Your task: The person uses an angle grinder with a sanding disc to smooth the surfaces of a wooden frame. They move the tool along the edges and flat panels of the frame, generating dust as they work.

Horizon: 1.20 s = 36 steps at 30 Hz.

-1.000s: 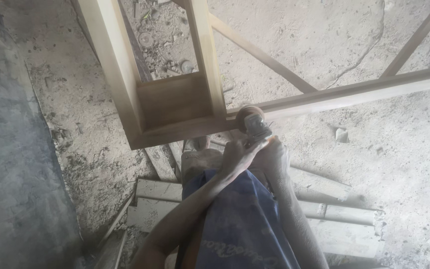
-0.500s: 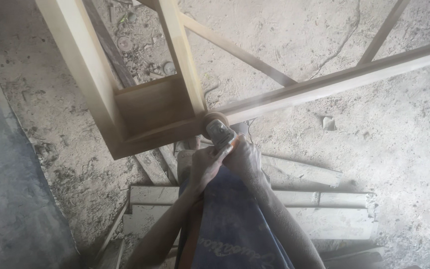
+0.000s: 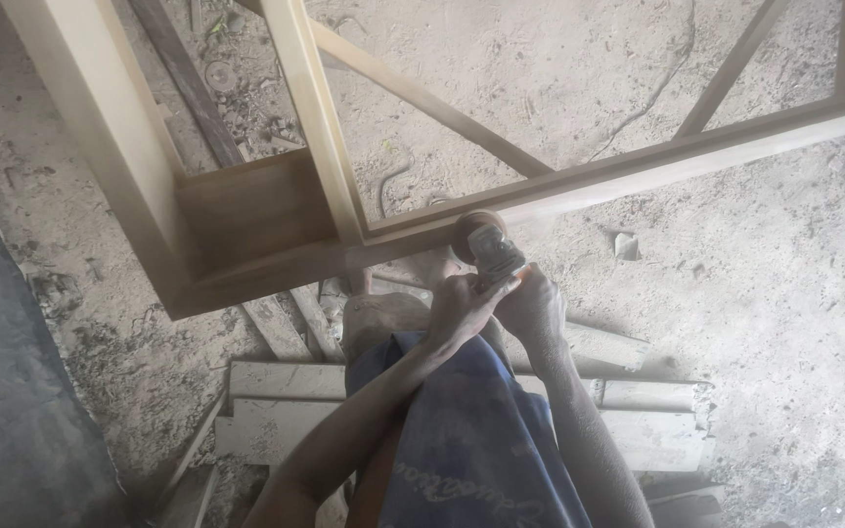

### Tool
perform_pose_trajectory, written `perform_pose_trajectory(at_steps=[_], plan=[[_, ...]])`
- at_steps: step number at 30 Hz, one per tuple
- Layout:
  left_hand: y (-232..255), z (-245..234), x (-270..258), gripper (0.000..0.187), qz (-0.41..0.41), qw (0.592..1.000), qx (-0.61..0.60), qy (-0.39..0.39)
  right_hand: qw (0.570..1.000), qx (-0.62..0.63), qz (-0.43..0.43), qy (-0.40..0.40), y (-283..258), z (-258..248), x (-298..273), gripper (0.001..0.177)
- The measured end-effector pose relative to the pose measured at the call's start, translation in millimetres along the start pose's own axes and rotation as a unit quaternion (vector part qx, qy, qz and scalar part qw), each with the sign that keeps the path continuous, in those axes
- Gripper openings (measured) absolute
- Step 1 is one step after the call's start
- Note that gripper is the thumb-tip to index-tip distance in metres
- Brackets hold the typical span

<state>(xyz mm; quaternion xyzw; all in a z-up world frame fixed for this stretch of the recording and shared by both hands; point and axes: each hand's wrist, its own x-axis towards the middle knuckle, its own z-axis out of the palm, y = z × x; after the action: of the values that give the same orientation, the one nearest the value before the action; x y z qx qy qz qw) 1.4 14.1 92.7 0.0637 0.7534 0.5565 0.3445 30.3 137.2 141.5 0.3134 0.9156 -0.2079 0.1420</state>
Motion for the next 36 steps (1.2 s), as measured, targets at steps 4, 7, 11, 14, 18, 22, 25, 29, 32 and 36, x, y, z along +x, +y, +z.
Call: perform_pose_trajectory(at_steps=[4,7,11,14,18,22,25,29,32,36], plan=[[12.3,29.6,17.9,0.064,-0.011,0.999,0.029,-0.014,0.996,0.033,0.062,-0.049,23.1,-16.8,13.3,0.048],[25.2,51.5,34.7,0.063,-0.055,0.998,-0.030,-0.032,0.999,0.048,0.008,-0.003,49.8,-26.6,27.1,0.040],[38.4,93.5,60.6,0.062,0.021,0.999,-0.021,-0.020,0.998,0.052,0.021,-0.029,99.6,-32.5,55.8,0.024],[53.6,130.3,84.8,0.058,-0.087,0.995,-0.029,-0.035,1.000,0.020,-0.004,-0.005,146.6,-35.5,81.9,0.019],[67.0,177.8,119.9,0.061,0.035,0.999,0.012,-0.006,0.999,-0.033,-0.005,0.007,199.2,-48.3,119.8,0.019],[44.3,183.5,120.8,0.036,0.365,0.900,0.181,0.155,0.999,0.000,0.005,0.040,203.3,-44.9,109.5,0.023],[21.6,169.6,109.9,0.029,0.156,0.952,0.264,-0.023,0.993,-0.104,0.028,-0.039,170.1,-33.1,105.8,0.020],[-17.6,105.5,68.8,0.034,0.336,0.900,0.230,0.157,0.998,0.049,-0.022,-0.011,101.7,-2.5,59.4,0.017],[-29.2,45.2,31.4,0.030,0.317,0.903,0.247,0.150,0.997,0.034,0.012,-0.062,45.6,8.5,32.2,0.019],[-30.3,-9.4,-4.1,0.030,0.125,0.977,0.154,0.073,0.997,0.010,-0.023,-0.074,-16.4,16.6,1.8,0.032]])
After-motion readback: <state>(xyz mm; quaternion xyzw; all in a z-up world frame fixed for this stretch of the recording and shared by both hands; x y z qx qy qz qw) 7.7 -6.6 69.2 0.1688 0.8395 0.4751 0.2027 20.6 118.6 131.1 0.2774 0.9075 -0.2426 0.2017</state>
